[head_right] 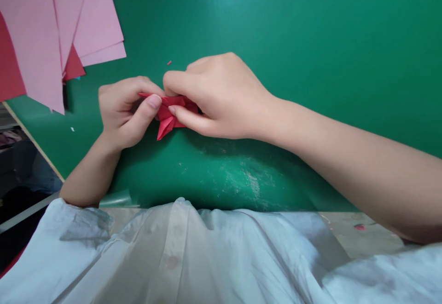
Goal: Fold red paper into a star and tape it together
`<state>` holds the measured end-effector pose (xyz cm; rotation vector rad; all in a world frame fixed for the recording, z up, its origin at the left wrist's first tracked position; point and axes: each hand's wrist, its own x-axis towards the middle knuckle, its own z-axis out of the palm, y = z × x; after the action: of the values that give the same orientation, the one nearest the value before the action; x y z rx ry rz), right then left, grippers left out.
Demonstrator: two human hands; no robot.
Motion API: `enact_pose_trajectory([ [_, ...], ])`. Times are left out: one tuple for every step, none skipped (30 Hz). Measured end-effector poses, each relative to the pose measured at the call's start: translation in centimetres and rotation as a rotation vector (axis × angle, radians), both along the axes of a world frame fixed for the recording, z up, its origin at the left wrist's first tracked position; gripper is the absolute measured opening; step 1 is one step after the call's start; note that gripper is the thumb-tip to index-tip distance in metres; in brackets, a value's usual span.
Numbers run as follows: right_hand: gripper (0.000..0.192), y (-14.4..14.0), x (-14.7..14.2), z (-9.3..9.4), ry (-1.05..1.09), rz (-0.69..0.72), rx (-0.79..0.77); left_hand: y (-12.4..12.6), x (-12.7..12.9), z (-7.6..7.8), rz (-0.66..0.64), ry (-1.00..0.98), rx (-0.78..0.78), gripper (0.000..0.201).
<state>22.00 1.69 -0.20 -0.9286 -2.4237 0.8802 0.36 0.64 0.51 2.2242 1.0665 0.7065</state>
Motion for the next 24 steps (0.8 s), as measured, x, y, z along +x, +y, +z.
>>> enact_pose_trajectory([
  [0.024,0.0,0.01,0.0,0.0,0.001,-0.003,-0.01,0.0,0.01,0.002,0.0,-0.001,0.043],
  [0.023,0.0,0.02,0.0,0.001,0.002,-0.006,-0.02,0.0,0.01,0.004,0.001,-0.004,0.043],
  [0.023,0.0,0.02,0.0,0.001,0.001,-0.011,-0.02,0.0,0.0,0.005,-0.001,-0.006,0.042],
  [0.022,-0.01,0.02,0.0,0.001,0.001,-0.016,-0.03,-0.01,-0.01,0.006,-0.005,-0.009,0.042],
  [0.022,-0.01,0.02,-0.01,0.0,0.001,-0.022,-0.03,-0.03,-0.02,0.006,-0.012,-0.012,0.041],
  [0.021,-0.01,0.01,-0.02,0.0,0.001,-0.026,-0.03,-0.05,-0.04,0.005,-0.02,-0.015,0.04],
  [0.021,-0.01,0.01,-0.03,0.0,0.001,-0.028,-0.02,-0.07,-0.05,0.004,-0.026,-0.021,0.039],
  [0.02,-0.01,0.0,-0.04,-0.001,0.002,-0.028,-0.01,-0.1,-0.06,0.003,-0.031,-0.029,0.039],
  [0.02,-0.01,-0.01,-0.04,-0.001,0.002,-0.026,0.0,-0.13,-0.07,0.002,-0.032,-0.039,0.039],
  [0.021,-0.01,-0.01,-0.04,-0.001,0.003,-0.023,0.01,-0.15,-0.08,0.002,-0.029,-0.05,0.04],
  [0.021,-0.01,-0.01,-0.04,-0.002,0.003,-0.02,0.01,-0.17,-0.07,0.001,-0.026,-0.06,0.041],
  [0.021,-0.01,-0.01,-0.03,-0.002,0.004,-0.016,0.01,-0.19,-0.07,0.0,-0.023,-0.068,0.041],
  [0.022,-0.02,-0.01,-0.01,-0.003,0.003,-0.012,0.0,-0.2,-0.07,-0.002,-0.021,-0.074,0.042],
  [0.022,-0.02,-0.01,0.0,-0.005,0.003,-0.009,-0.01,-0.21,-0.07,-0.003,-0.023,-0.077,0.041],
  [0.022,-0.02,0.0,0.01,-0.007,0.002,-0.005,-0.01,-0.21,-0.07,-0.004,-0.026,-0.078,0.04],
  [0.023,-0.03,0.01,0.0,-0.007,0.003,-0.001,-0.02,-0.2,-0.08,-0.006,-0.032,-0.078,0.04],
  [0.023,-0.03,0.01,-0.01,-0.006,0.003,0.004,-0.02,-0.19,-0.09,-0.011,-0.04,-0.078,0.039],
  [0.024,-0.03,0.02,-0.03,-0.005,0.004,0.007,-0.02,-0.17,-0.1,-0.015,-0.051,-0.075,0.037],
  [0.024,-0.04,0.02,-0.05,-0.003,0.005,0.01,-0.02,-0.16,-0.12,-0.018,-0.061,-0.069,0.036],
  [0.025,-0.04,0.03,-0.08,-0.001,0.005,0.012,-0.02,-0.14,-0.12,-0.019,-0.069,-0.062,0.035],
  [0.025,-0.04,0.04,-0.11,0.002,0.006,0.013,-0.02,-0.12,-0.13,-0.019,-0.075,-0.054,0.034],
  [0.025,-0.03,0.04,-0.14,0.003,0.006,0.014,-0.02,-0.11,-0.13,-0.019,-0.078,-0.046,0.033],
  [0.024,-0.03,0.06,-0.16,0.005,0.006,0.015,-0.02,-0.09,-0.13,-0.018,-0.078,-0.039,0.032],
  [0.024,-0.02,0.07,-0.17,0.007,0.005,0.016,-0.02,-0.08,-0.12,-0.019,-0.077,-0.033,0.032],
])
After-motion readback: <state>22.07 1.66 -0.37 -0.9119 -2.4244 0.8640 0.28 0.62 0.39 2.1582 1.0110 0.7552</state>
